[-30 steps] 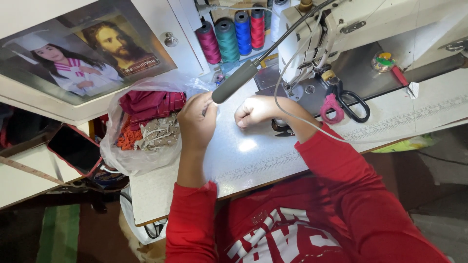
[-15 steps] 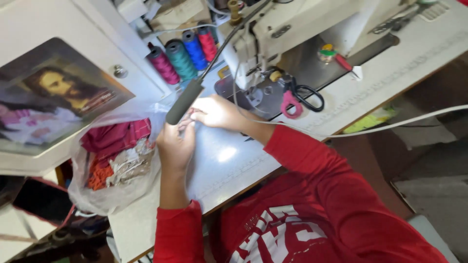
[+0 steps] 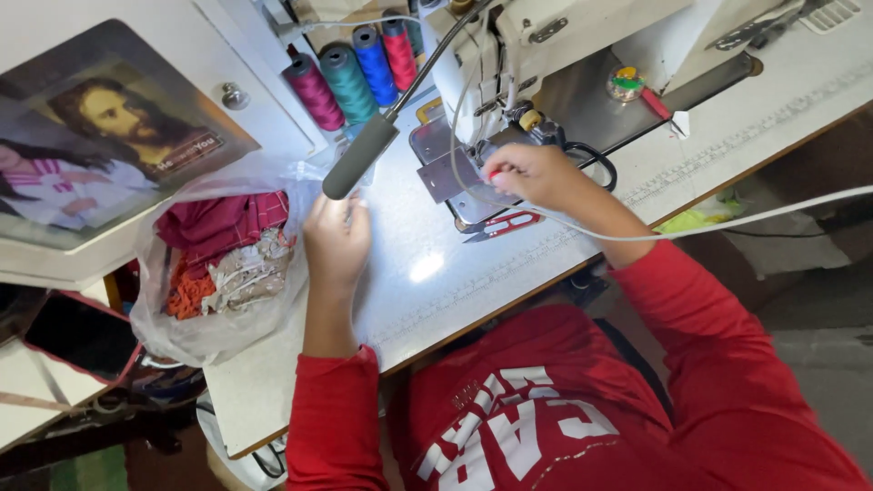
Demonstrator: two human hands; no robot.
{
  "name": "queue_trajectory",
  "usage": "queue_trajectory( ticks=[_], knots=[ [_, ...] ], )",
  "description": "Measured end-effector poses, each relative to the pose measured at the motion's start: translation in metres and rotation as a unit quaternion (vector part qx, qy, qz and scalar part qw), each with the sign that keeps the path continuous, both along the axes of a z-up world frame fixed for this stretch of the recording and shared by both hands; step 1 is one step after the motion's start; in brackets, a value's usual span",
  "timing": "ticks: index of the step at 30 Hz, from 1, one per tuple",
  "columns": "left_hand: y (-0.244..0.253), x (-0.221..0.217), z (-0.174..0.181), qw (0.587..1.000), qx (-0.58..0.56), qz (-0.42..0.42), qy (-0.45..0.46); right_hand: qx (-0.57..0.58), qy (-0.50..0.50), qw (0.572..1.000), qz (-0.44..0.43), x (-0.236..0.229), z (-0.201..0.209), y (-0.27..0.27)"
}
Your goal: Winding thread onto a bobbin using an industrial sewing machine and organizing fabric scraps.
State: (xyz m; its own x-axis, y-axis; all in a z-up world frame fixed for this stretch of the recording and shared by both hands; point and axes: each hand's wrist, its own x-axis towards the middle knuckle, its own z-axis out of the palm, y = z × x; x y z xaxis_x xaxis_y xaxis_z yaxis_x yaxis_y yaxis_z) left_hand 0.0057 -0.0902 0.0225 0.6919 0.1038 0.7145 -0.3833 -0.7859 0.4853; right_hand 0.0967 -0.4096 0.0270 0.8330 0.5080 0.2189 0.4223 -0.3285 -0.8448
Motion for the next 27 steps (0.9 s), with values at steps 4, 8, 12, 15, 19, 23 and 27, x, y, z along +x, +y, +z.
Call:
queue_trajectory(
  ticks=[4, 8, 12, 15, 19, 23, 27],
  knots=[
    [-0.011, 0.004, -0.016, 0.997, 0.022, -0.066, 0.032, 0.060, 0.063, 0.995, -0.040, 0.018, -0.037, -0.018],
    [-0.017, 0.005, -0.025, 0.987, 0.040, -0.114, 0.104, 0.045, 0.046, 0.995, -0.076, 0.015, -0.038, -0.019],
    [-0.024, 0.003, -0.022, 0.979, 0.065, -0.105, 0.163, 0.058, -0.005, 0.992, -0.113, 0.018, -0.041, -0.023],
    [-0.026, 0.006, -0.022, 0.975, 0.081, -0.115, 0.174, 0.065, -0.026, 0.984, -0.165, 0.012, -0.026, -0.041],
    [-0.030, 0.006, -0.014, 0.964, 0.095, -0.120, 0.217, 0.103, -0.065, 0.973, -0.195, 0.040, -0.036, -0.072],
    [-0.032, 0.007, -0.019, 0.954, 0.120, -0.110, 0.250, 0.131, -0.102, 0.955, -0.245, 0.071, -0.069, -0.101],
    [-0.029, 0.009, -0.023, 0.967, 0.124, -0.067, 0.214, 0.074, -0.278, 0.920, -0.265, 0.073, -0.078, -0.100]
  ],
)
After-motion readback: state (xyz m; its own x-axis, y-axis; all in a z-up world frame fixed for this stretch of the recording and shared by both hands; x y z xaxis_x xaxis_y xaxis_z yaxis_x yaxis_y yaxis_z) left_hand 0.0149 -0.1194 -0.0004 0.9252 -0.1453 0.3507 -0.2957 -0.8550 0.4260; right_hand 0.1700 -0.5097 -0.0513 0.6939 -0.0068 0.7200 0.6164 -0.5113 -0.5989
